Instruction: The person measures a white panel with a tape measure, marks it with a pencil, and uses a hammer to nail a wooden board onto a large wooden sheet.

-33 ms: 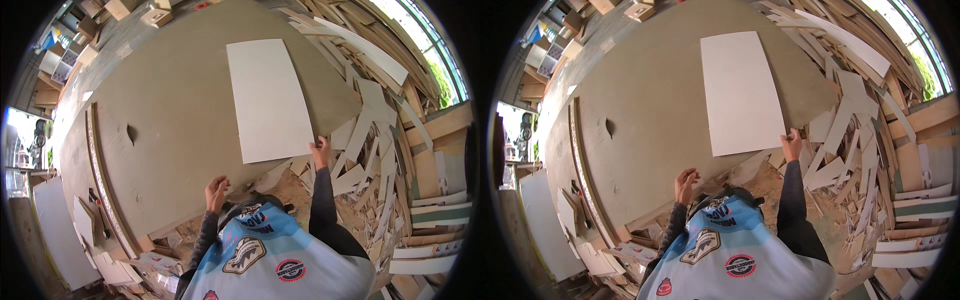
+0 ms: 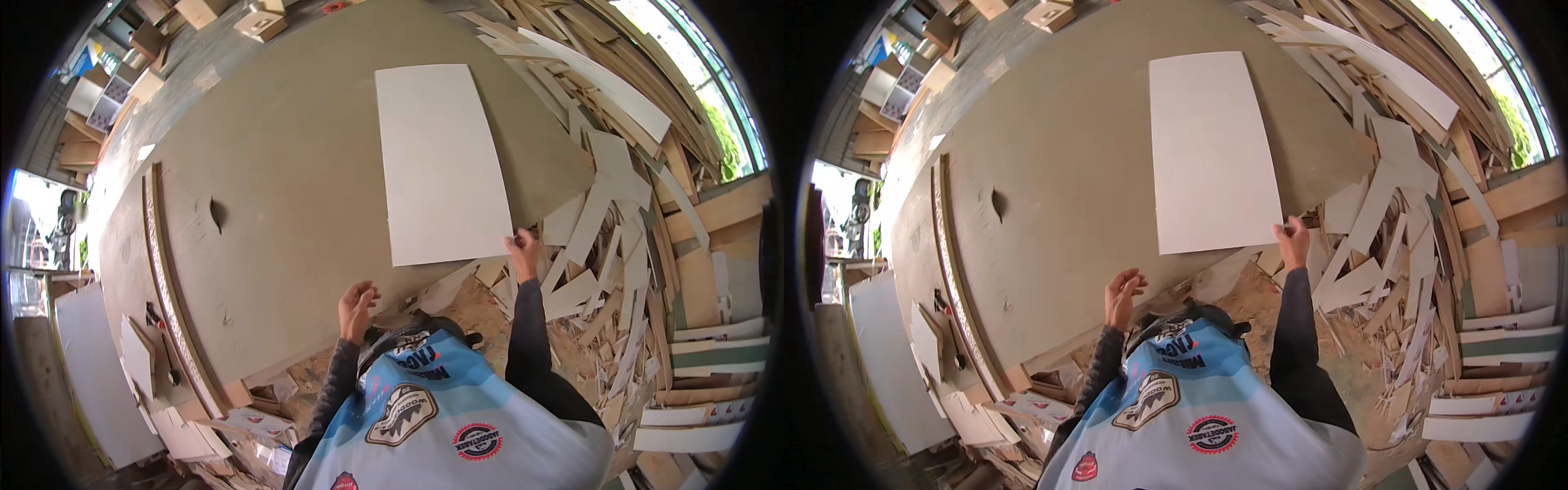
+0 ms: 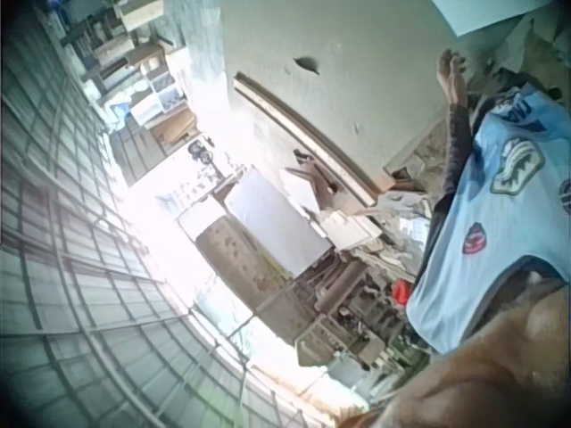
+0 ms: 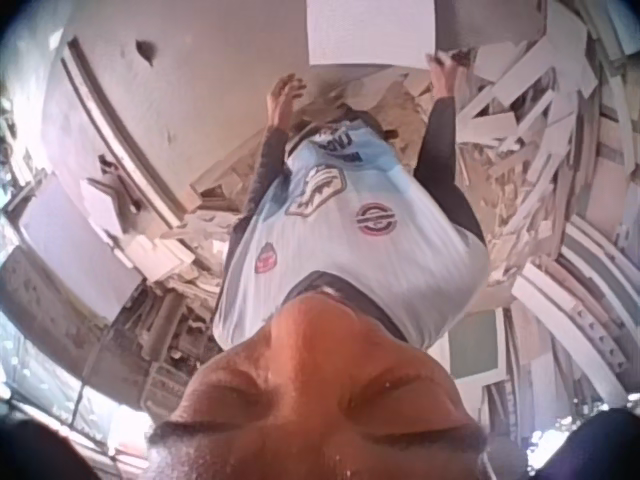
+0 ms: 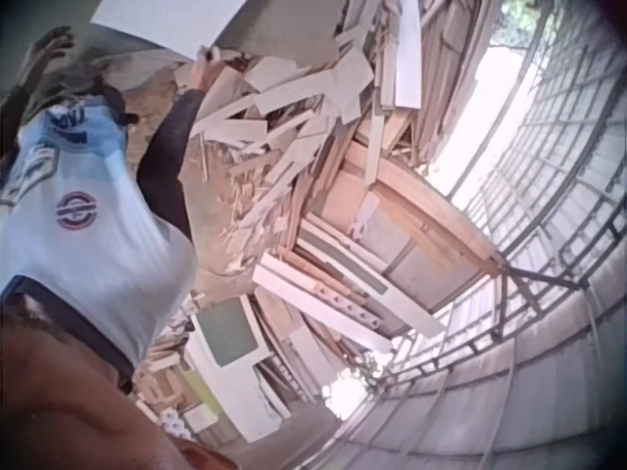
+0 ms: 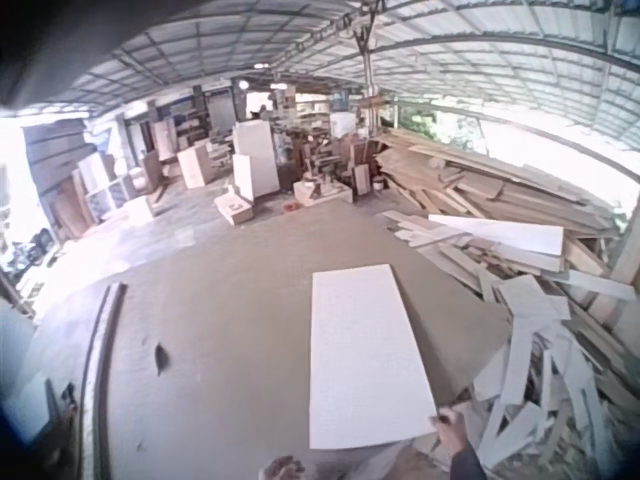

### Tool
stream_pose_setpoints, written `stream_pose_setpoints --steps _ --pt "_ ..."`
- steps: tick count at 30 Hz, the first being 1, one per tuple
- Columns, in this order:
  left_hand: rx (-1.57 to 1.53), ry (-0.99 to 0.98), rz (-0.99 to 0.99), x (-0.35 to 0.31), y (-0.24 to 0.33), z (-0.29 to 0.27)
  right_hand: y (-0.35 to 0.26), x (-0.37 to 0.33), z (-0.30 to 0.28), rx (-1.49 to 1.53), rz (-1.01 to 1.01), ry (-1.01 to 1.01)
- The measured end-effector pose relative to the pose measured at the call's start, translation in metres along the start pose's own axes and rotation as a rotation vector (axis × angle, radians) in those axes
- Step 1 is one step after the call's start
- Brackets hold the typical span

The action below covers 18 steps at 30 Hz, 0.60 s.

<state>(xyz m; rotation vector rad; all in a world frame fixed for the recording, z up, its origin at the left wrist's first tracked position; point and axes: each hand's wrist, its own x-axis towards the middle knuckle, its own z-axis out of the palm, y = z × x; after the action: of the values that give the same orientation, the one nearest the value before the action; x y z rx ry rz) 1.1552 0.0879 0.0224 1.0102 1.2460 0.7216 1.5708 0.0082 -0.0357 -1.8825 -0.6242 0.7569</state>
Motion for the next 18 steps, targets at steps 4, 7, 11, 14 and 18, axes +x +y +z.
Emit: stream_pose_setpoints --steps 4,7,11,14,18 --pt "-0.226 0.136 -0.094 0.015 0.001 -0.005 -0.064 -0.066 0.027 0.210 0.108 -0.359" --pt "-0.438 0.059 -0.105 0.031 0.011 -0.025 -0.071 -0.086 0.038 0.341 0.080 -0.481" --pt "-0.473 -0.033 -0.026 0.041 0.025 -0.045 -0.062 -0.089 0.037 0.374 0.060 -0.599" --pt "-0.447 -0.055 -0.002 0.026 0.020 -0.053 -0.078 -0.079 0.026 0.452 0.084 -0.599" --pt "-0.747 0.013 0.152 -0.012 0.014 -0.030 -0.095 -0.063 0.042 0.654 -0.085 -0.579"
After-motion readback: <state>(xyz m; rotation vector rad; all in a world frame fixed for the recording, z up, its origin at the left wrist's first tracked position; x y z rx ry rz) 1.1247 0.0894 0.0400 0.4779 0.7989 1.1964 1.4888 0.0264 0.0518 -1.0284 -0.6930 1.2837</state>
